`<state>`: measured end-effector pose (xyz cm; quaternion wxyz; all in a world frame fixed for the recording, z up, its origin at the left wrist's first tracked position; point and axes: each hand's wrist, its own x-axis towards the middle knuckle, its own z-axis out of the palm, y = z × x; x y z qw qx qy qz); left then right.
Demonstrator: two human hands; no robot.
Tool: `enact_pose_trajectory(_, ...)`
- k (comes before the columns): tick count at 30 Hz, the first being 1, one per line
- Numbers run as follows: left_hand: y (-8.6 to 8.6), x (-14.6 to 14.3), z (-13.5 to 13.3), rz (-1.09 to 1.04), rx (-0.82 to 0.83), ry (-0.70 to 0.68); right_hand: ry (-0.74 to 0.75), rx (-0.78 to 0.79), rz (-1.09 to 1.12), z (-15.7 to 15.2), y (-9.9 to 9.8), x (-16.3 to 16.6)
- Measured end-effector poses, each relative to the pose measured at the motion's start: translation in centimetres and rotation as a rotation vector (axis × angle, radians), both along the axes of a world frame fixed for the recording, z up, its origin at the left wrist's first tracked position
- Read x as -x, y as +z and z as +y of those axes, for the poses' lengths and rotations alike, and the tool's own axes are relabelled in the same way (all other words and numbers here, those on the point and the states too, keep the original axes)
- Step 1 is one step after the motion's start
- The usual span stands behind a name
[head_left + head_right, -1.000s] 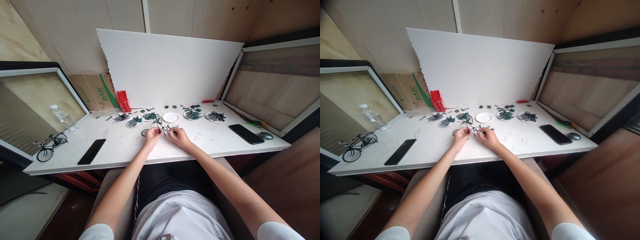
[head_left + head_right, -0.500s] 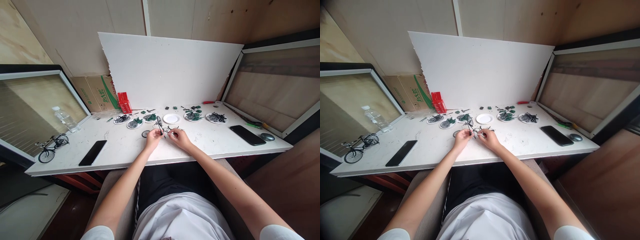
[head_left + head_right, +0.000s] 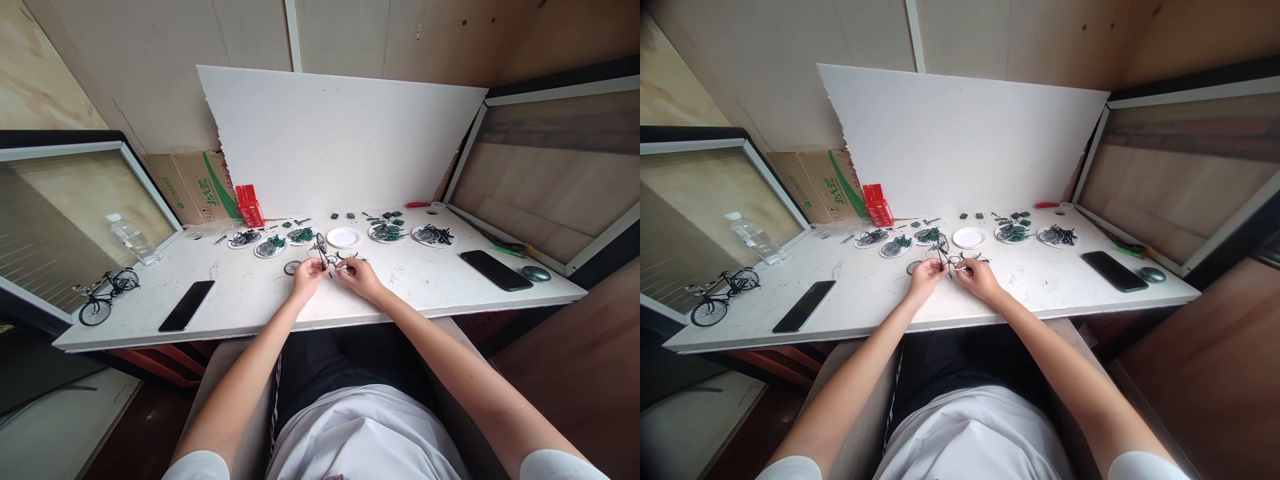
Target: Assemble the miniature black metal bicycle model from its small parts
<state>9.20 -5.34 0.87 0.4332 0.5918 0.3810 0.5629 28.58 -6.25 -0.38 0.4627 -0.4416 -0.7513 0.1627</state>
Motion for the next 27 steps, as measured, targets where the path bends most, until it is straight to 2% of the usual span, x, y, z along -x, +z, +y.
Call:
enact_pose_trajectory(8, 0.17, -0.07, -0.05, -0.023, 0.037, -0.004, 0.031, 0.039, 0.002, -0.24, 0.21, -0.08)
enact_pose_trajectory(15, 0.29, -0.06, -0.22, -0.015, 0.020, -0.002, -0.001, 0.027, 0.017, -0.33, 0.30, -0.02)
enact_pose_trajectory(27, 0.18, -0.13, -0.21, -0.008, 0.011, -0.017, 0.035, 0.035, 0.005, -0.21, 0.16, -0.10)
